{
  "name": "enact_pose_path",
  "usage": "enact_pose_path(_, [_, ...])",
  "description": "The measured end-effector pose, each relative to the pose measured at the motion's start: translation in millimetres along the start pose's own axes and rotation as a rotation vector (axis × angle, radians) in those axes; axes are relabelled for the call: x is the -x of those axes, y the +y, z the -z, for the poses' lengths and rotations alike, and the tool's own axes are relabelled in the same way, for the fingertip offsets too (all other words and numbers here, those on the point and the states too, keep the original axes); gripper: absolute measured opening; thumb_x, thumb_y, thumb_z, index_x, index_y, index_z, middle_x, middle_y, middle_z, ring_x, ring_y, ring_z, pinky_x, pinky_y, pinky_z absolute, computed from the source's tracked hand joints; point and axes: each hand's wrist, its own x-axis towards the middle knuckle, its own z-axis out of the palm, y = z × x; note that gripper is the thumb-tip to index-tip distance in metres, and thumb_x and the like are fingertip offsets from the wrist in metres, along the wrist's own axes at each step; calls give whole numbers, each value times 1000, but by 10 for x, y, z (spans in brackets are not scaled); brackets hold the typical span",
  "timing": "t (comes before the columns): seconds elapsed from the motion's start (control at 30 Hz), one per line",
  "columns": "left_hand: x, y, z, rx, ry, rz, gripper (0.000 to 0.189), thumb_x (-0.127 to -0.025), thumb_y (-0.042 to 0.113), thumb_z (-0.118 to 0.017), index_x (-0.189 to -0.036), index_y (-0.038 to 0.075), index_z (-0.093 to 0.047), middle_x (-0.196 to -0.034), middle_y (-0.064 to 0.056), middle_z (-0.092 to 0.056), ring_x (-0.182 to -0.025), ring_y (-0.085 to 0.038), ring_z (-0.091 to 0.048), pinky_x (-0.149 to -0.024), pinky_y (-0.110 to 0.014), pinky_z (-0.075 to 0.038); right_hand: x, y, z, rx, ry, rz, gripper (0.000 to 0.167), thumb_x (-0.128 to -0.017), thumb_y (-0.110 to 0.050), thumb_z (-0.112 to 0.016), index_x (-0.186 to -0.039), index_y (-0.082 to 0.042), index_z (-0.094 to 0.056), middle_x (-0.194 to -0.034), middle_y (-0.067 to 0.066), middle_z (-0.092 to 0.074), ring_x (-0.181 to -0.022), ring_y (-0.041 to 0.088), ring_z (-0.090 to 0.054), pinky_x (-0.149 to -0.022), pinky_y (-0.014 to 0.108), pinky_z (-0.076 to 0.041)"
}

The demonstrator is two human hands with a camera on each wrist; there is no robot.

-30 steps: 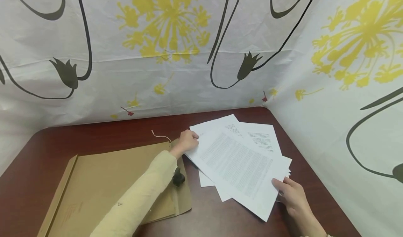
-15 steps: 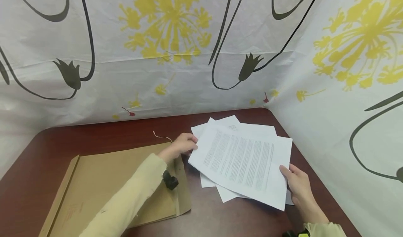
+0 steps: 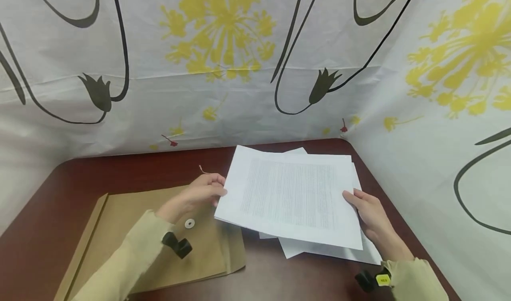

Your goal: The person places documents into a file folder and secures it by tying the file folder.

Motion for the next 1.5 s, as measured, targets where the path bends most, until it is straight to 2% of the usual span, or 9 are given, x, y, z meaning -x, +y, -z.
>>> enact_pose_path(0.23, [324, -62, 273, 50, -44, -31, 21, -81, -4, -56, -99, -10, -48, -77, -7, -56, -62, -13, -53, -51, -21, -45, -15, -165, -236, -88, -77, 11, 72, -92, -37, -57, -143, 2, -25, -88, -11, -65, -79, 7, -64, -66, 27, -53])
enact_pose_path(0.43, [516, -159, 431, 0, -80, -24, 35, -85, 2, -58, -112, -13, -42, -78, -7, -62, -64, -13, -56, -53, -22, -47, -82, -253, -365, -102, -145, 19, 59, -93, -34, -56, -138, -1, -34, -88, -8, -66, -77, 9, -65, -64, 28, -54])
enact_pose_path(0.63, [554, -177, 602, 3, -5, -5, 46, -94, 16, -53, -129, -9, -36, -92, -14, -61, -73, -17, -61, -68, -33, -54, -197, -357, -457, -105, -277, 1, 40, -94, -30, -55, -126, -7, -46, -92, 0, -68, -79, 16, -68, -67, 33, -55])
enact_pose_path(0.8, [513, -137, 781, -4, 29, -7, 44, -96, 22, -52, -127, -8, -47, -103, -10, -62, -81, -15, -61, -71, -30, -52, -306, -426, -562, -103, -457, -29, 33, -94, -26, -56, -122, -9, -52, -98, 7, -68, -83, 24, -68, -70, 38, -55])
enact_pose_path(0.87, [500, -129, 849, -2, -30, 2, 45, -95, 22, -52, -127, -9, -48, -99, -6, -64, -81, -13, -61, -70, -27, -51, -341, -454, -605, -102, -532, -33, 32, -95, -24, -55, -122, -10, -54, -102, 10, -68, -86, 27, -68, -72, 40, -54])
enact_pose_path(0.97, [488, -130, 916, -5, -188, 8, 46, -96, 21, -52, -127, -12, -47, -92, -4, -66, -79, -14, -64, -66, -25, -52, -388, -504, -683, -100, -628, -27, 31, -95, -21, -54, -124, -8, -56, -107, 14, -67, -89, 30, -67, -73, 42, -53])
enact_pose_path(1.13, [492, -133, 901, -31, -414, -20, 44, -95, 21, -53, -126, -10, -50, -95, -7, -68, -78, -15, -64, -58, -23, -50, -449, -584, -838, -70, -720, -9, 30, -94, -17, -55, -122, -5, -57, -108, 16, -66, -87, 30, -68, -71, 40, -54])
enact_pose_path(1.3, [531, -149, 836, -19, -454, -20, 36, -92, 18, -57, -117, -8, -58, -90, -5, -69, -72, -12, -63, -51, -20, -45, -509, -630, -984, -50, -781, 0, 31, -95, -16, -54, -123, -3, -56, -108, 17, -66, -87, 29, -68, -70, 38, -54])
enact_pose_path(1.5, [598, -170, 813, 0, -432, -5, 33, -92, 13, -57, -110, -14, -57, -85, -3, -68, -67, -9, -62, -52, -19, -45, -560, -669, -1091, -40, -798, -14, 32, -95, -17, -55, -123, -3, -56, -109, 17, -66, -86, 30, -68, -69, 38, -54])
